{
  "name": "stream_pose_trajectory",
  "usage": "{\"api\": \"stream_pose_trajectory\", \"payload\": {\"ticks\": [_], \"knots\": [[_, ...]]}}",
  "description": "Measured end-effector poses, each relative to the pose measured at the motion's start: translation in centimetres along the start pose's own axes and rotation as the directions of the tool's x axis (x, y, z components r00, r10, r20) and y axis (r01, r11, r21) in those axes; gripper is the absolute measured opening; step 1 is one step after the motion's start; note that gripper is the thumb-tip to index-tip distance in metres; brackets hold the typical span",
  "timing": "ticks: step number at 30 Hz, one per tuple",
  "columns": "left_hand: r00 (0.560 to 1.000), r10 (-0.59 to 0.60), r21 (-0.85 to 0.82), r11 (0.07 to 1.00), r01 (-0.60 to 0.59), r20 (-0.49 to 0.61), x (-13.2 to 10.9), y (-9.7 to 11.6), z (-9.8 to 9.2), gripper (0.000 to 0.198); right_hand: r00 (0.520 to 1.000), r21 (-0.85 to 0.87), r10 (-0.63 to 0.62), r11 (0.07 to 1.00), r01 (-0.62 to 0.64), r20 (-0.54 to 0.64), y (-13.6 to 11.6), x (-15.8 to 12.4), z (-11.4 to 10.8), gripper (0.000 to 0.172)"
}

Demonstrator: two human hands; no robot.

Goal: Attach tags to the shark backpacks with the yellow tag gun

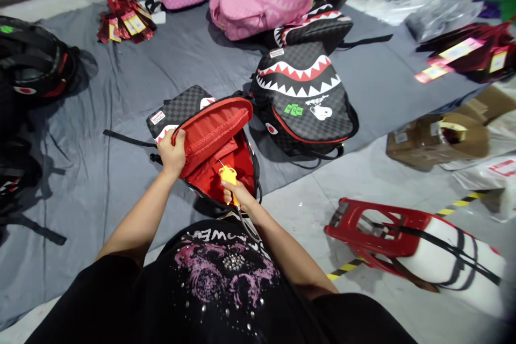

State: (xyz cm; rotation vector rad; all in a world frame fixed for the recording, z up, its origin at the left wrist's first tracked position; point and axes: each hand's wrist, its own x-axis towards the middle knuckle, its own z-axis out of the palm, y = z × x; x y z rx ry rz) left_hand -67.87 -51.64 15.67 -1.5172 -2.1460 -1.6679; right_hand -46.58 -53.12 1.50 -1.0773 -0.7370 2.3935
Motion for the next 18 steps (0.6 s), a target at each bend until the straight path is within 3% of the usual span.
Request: {"api": "stream_pose_trajectory", "payload": {"ticks": [6, 8, 10, 11, 12, 13, 14, 15, 16, 18], "knots": [[0.983, -0.157, 0.194, 0.966, 0.173, -0.097, 1.7, -3.4, 0.3, 0.026, 0.993, -0.160, 0.084, 0.982, -0.096, -0.083, 0.1, 0.3, 0.7, 0.031], [0.996, -0.061, 0.309, 0.948, 0.080, -0.071, 1.7, -4.1, 0.2, 0.023, 0.987, -0.223, 0.105, 0.966, -0.130, -0.120, 0.3, 0.6, 1.1, 0.029], [0.976, 0.161, 0.351, 0.914, -0.203, 0.144, 1.2, -4.2, 0.2, 0.029, 0.979, -0.292, 0.101, 0.944, -0.150, -0.176, 0.6, 1.2, 1.5, 0.027], [0.906, 0.270, 0.309, 0.875, -0.372, 0.326, 0.8, -4.0, 0.3, 0.032, 0.974, -0.327, 0.084, 0.933, -0.151, -0.208, 0.8, 1.5, 1.6, 0.027], [0.788, 0.340, 0.232, 0.829, -0.509, 0.513, 0.5, -3.7, 0.6, 0.034, 0.969, -0.362, 0.058, 0.921, -0.145, -0.239, 1.0, 1.8, 1.7, 0.028], [0.663, 0.354, 0.163, 0.793, -0.586, 0.660, 0.3, -3.4, 1.0, 0.036, 0.964, -0.396, 0.028, 0.908, -0.135, -0.266, 1.2, 2.1, 1.7, 0.030], [0.580, 0.311, 0.148, 0.778, -0.610, 0.753, 0.2, -3.1, 1.5, 0.039, 0.958, -0.426, -0.004, 0.896, -0.124, -0.287, 1.4, 2.2, 1.7, 0.033], [0.562, 0.224, 0.203, 0.777, -0.596, 0.796, 0.1, -2.9, 2.2, 0.041, 0.952, -0.452, -0.033, 0.885, -0.114, -0.304, 1.6, 2.4, 1.7, 0.036], [0.605, 0.115, 0.312, 0.772, -0.554, 0.788, 0.2, -2.6, 3.1, 0.043, 0.947, -0.472, -0.056, 0.875, -0.106, -0.315, 1.8, 2.5, 1.7, 0.037], [0.734, -0.037, 0.519, 0.731, -0.443, 0.678, 0.1, -1.9, 5.1, 0.047, 0.942, -0.493, -0.076, 0.864, -0.101, -0.326, 2.0, 2.5, 1.6, 0.036]]}}
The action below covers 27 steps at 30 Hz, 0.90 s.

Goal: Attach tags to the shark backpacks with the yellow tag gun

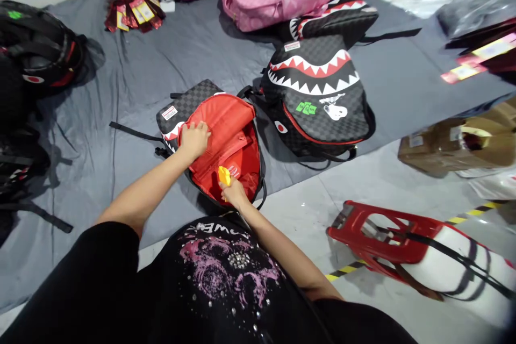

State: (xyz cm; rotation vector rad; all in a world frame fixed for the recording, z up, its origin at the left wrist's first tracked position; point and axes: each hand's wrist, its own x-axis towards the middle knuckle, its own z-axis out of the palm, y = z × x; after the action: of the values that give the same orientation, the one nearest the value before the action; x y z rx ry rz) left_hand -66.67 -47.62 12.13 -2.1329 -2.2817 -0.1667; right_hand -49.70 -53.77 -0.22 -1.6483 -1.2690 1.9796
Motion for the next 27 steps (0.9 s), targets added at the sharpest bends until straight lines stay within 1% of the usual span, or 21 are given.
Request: {"api": "stream_pose_trajectory", "payload": {"ticks": [1, 2, 3, 4, 5, 6, 7, 8, 10, 11, 12, 16, 21, 24, 26, 27], "knots": [[0.999, -0.030, 0.016, 0.999, 0.030, -0.036, 0.5, 0.9, 0.5, 0.049, 1.000, -0.001, 0.000, 1.000, 0.000, 0.001, 0.1, 0.0, 0.0, 0.033], [0.998, 0.025, 0.015, 1.000, -0.024, -0.064, 0.9, 1.9, 1.0, 0.051, 1.000, 0.004, 0.001, 1.000, -0.001, 0.007, 0.2, 0.1, 0.0, 0.030], [0.986, 0.151, 0.002, 0.988, -0.151, -0.072, 1.1, 2.9, 1.7, 0.052, 1.000, 0.013, 0.000, 1.000, 0.000, 0.015, 0.2, 0.1, 0.0, 0.026], [0.949, 0.309, -0.019, 0.950, -0.311, -0.056, 1.2, 3.9, 2.4, 0.050, 1.000, 0.025, -0.005, 1.000, 0.004, 0.020, 0.3, 0.2, -0.1, 0.022], [0.889, 0.458, -0.047, 0.888, -0.458, -0.017, 1.3, 4.8, 3.2, 0.047, 1.000, 0.042, -0.014, 0.999, 0.013, 0.019, 0.4, 0.2, -0.2, 0.018], [0.829, 0.559, -0.077, 0.827, -0.556, 0.023, 1.3, 5.6, 3.9, 0.044, 1.000, 0.061, -0.026, 0.998, 0.025, 0.015, 0.5, 0.3, -0.3, 0.015], [0.794, 0.605, -0.097, 0.795, -0.599, 0.049, 1.3, 6.3, 4.6, 0.042, 0.999, 0.082, -0.036, 0.996, 0.035, 0.011, 0.5, 0.3, -0.3, 0.015], [0.795, 0.604, -0.104, 0.795, -0.598, 0.052, 1.3, 6.8, 5.3, 0.040, 0.999, 0.104, -0.042, 0.994, 0.040, 0.011, 0.6, 0.3, -0.4, 0.015], [0.846, 0.533, -0.092, 0.843, -0.530, 0.002, 1.7, 7.7, 6.3, 0.037, 0.999, 0.147, -0.037, 0.989, 0.032, 0.034, 0.7, 0.2, -0.5, 0.018], [0.860, 0.509, -0.084, 0.857, -0.509, -0.016, 1.9, 8.1, 6.7, 0.036, 0.998, 0.165, -0.031, 0.986, 0.021, 0.054, 0.7, 0.2, -0.6, 0.019], [0.865, 0.502, -0.073, 0.862, -0.502, -0.016, 2.2, 8.4, 7.1, 0.035, 0.997, 0.181, -0.023, 0.983, 0.009, 0.076, 0.7, 0.1, -0.6, 0.020], [0.850, 0.522, -0.017, 0.852, -0.523, 0.074, 3.0, 8.8, 8.5, 0.033, 0.990, 0.231, 0.003, 0.972, -0.035, 0.138, 0.4, 0.0, -0.8, 0.023], [0.866, 0.485, -0.039, 0.874, -0.484, 0.127, 3.9, 8.5, 9.9, 0.029, 0.975, 0.272, 0.043, 0.957, -0.103, 0.218, 0.0, 0.1, -1.3, 0.029], [0.871, 0.469, -0.060, 0.883, -0.465, 0.149, 4.5, 8.5, 9.9, 0.025, 0.966, 0.281, 0.064, 0.950, -0.135, 0.250, -0.3, 0.1, -1.6, 0.030], [0.873, 0.462, -0.110, 0.887, -0.449, 0.154, 4.6, 8.6, 9.2, 0.018, 0.965, 0.283, 0.068, 0.949, -0.141, 0.254, -0.4, 0.0, -1.8, 0.028], [0.879, 0.454, -0.155, 0.888, -0.433, 0.148, 4.7, 8.6, 8.6, 0.014, 0.965, 0.283, 0.068, 0.949, -0.141, 0.253, -0.5, 0.0, -1.8, 0.028]]}}
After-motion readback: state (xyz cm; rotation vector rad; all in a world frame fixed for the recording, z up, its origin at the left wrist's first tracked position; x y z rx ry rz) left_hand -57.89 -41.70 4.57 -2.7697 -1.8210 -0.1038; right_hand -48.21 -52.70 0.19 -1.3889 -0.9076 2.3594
